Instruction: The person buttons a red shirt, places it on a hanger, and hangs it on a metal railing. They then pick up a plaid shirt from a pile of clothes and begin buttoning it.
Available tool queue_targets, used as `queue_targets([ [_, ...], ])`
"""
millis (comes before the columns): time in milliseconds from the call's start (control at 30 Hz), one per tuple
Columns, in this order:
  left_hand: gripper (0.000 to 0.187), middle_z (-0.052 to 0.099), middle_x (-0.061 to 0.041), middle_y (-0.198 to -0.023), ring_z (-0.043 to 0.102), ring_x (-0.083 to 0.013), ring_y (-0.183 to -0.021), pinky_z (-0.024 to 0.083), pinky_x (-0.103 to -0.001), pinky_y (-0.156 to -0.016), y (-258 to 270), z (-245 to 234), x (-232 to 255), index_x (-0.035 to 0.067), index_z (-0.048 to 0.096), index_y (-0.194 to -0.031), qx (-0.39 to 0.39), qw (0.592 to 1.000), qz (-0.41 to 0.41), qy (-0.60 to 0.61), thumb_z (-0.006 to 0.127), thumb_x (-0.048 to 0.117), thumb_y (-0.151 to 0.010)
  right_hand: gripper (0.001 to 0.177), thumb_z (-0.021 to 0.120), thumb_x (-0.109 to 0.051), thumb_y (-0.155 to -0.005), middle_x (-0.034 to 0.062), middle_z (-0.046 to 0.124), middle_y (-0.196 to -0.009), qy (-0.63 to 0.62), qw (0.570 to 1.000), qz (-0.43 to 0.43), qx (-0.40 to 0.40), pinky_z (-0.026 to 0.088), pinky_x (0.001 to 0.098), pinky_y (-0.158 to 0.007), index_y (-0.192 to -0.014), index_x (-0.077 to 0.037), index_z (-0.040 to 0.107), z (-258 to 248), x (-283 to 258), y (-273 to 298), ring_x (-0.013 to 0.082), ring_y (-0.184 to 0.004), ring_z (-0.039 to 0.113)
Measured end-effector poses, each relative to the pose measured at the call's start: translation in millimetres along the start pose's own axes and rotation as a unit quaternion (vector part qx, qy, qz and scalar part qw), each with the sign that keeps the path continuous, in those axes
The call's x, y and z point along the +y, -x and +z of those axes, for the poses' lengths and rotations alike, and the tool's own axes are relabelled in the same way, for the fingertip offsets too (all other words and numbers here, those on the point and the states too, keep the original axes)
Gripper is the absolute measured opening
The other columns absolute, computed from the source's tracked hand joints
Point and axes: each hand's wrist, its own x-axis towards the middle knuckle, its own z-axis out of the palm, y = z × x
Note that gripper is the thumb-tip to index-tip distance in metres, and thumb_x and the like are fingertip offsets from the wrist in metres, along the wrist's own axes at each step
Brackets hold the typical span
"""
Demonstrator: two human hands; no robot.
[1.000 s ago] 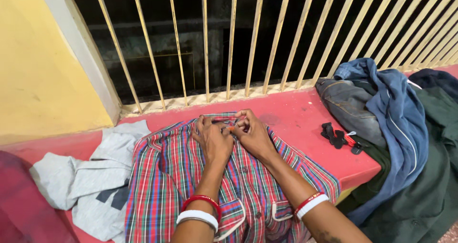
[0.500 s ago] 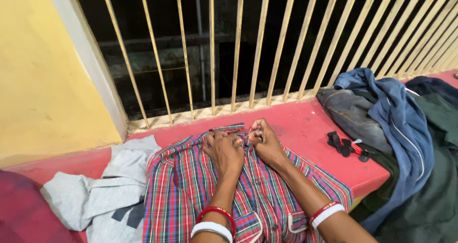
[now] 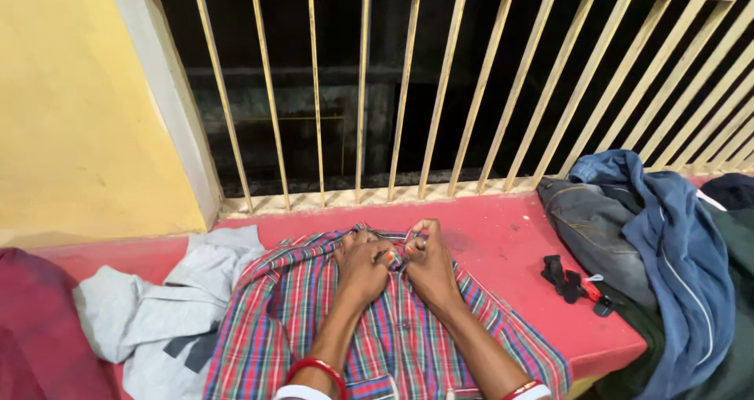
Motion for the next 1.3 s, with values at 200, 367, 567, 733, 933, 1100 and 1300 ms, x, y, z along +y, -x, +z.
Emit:
queue_targets([
  [200,0.029,0.065,-0.007,-0.111,0.048,-0.0286,-0.117,0.032,-0.051,-0.104,2,-7,6,0.013,0.079,-0.092,0.030,0.999,0.007,-0.008,0.082,0.037,-0.077,0.039,0.054,0.010,-0.083,0.0065,0.064,-0.075,-0.003,1.000,0.009,-0.012,0.050,0.0314,-0.065,-0.117,-0.008,0.045,0,-4,-3,0.0144,-0.070,0.064],
  [367,0.032,0.064,-0.008,-0.118,0.048,-0.0298,-0.122,0.033,-0.049,-0.107,-2,-8,6,0.008,0.080,-0.092,0.058,0.998,0.006,-0.003,0.084,0.030,-0.069,0.032,0.057,0.003,-0.091,0.0082,0.065,-0.078,-0.014,1.000,0.022,-0.013,0.051,0.0328,-0.065,-0.121,-0.007,0.050,-1,-14,-1,0.0155,-0.071,0.064],
  [567,0.030,0.065,-0.010,-0.119,0.053,-0.0281,-0.119,0.044,-0.038,-0.104,-5,-7,-6,0.002,0.078,-0.091,0.083,0.995,-0.003,0.052,0.083,0.024,-0.072,0.038,0.074,-0.007,-0.086,0.0060,0.073,-0.078,-0.001,1.000,-0.002,-0.021,0.052,0.0297,-0.064,-0.121,-0.007,0.058,-11,-27,5,0.0119,-0.069,0.066],
  [733,0.028,0.065,-0.009,-0.117,0.055,-0.0271,-0.112,0.049,-0.039,-0.093,-6,-1,-14,0.004,0.077,-0.092,0.076,0.996,0.010,0.054,0.085,0.019,-0.071,0.037,0.072,-0.001,-0.086,0.0039,0.072,-0.076,0.003,1.000,-0.017,-0.008,0.052,0.0276,-0.062,-0.119,-0.006,0.056,-14,-29,11,0.0082,-0.066,0.066],
  [933,0.016,0.067,-0.008,-0.104,0.055,-0.0282,-0.107,0.046,-0.041,-0.094,-8,-2,-16,0.011,0.083,-0.089,0.096,0.993,0.069,-0.022,0.084,0.014,-0.073,0.036,0.067,0.007,-0.087,0.0039,0.066,-0.075,-0.065,0.998,-0.001,-0.020,0.046,0.0265,-0.059,-0.116,-0.005,0.049,-3,-14,8,0.0075,-0.066,0.058],
  [1100,0.017,0.064,-0.006,-0.100,0.051,-0.0280,-0.106,0.041,-0.042,-0.094,-7,-5,-5,0.015,0.083,-0.088,0.082,0.991,0.092,-0.055,0.082,0.009,-0.072,0.036,0.061,0.012,-0.087,0.0017,0.061,-0.081,-0.173,0.983,0.027,-0.063,0.043,0.0236,-0.060,-0.116,-0.004,0.046,6,21,-10,0.0067,-0.071,0.054],
  [1300,0.018,0.063,-0.003,-0.101,0.050,-0.0263,-0.105,0.040,-0.041,-0.095,-8,-7,1,0.018,0.084,-0.088,0.049,0.994,0.084,-0.051,0.083,0.010,-0.071,0.045,0.062,0.011,-0.086,0.0026,0.061,-0.078,-0.184,0.980,0.076,-0.019,0.043,0.0241,-0.061,-0.122,-0.006,0.042,14,40,-16,0.0076,-0.069,0.054],
])
